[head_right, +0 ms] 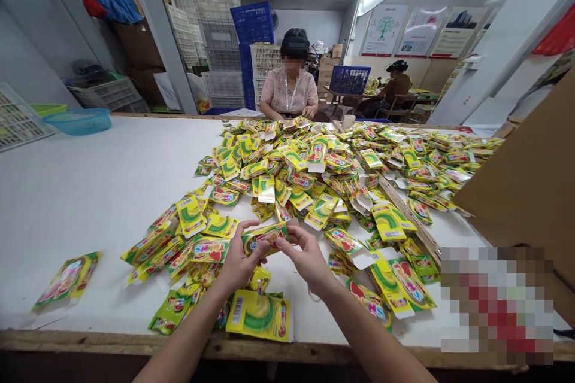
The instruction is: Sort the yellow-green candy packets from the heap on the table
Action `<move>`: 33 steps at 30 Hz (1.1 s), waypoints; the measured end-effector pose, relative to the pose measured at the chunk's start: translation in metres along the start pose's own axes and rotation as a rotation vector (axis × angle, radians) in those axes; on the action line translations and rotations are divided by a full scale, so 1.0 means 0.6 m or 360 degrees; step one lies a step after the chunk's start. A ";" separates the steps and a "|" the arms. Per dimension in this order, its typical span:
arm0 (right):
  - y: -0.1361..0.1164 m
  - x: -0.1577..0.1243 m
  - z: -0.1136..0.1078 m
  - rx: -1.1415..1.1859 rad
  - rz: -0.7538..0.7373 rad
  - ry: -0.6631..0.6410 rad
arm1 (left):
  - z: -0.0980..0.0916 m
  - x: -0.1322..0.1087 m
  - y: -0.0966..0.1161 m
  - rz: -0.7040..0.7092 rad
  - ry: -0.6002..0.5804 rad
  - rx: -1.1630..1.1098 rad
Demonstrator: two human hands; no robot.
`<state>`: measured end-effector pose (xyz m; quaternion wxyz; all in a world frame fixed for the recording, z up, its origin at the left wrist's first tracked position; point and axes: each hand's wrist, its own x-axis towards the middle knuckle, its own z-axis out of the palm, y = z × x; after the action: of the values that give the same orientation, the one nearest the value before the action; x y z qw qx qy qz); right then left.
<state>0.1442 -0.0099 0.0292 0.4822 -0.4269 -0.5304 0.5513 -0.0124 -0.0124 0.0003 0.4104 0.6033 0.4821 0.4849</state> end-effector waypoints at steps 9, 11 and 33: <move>0.005 0.010 -0.006 0.0063 0.0300 -0.0488 | -0.003 -0.003 0.006 0.0147 0.0096 0.0116; 0.017 0.014 -0.002 0.0070 0.0300 -0.0414 | -0.001 -0.002 0.007 0.0199 0.0120 0.0210; -0.099 0.049 -0.221 -0.0685 -0.0072 0.0845 | -0.012 0.007 0.007 -0.0072 -0.0024 -0.0343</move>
<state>0.2741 0.0406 0.0800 0.5145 -0.6356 -0.4999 0.2854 -0.0183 -0.0088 0.0067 0.4873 0.5482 0.4375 0.5202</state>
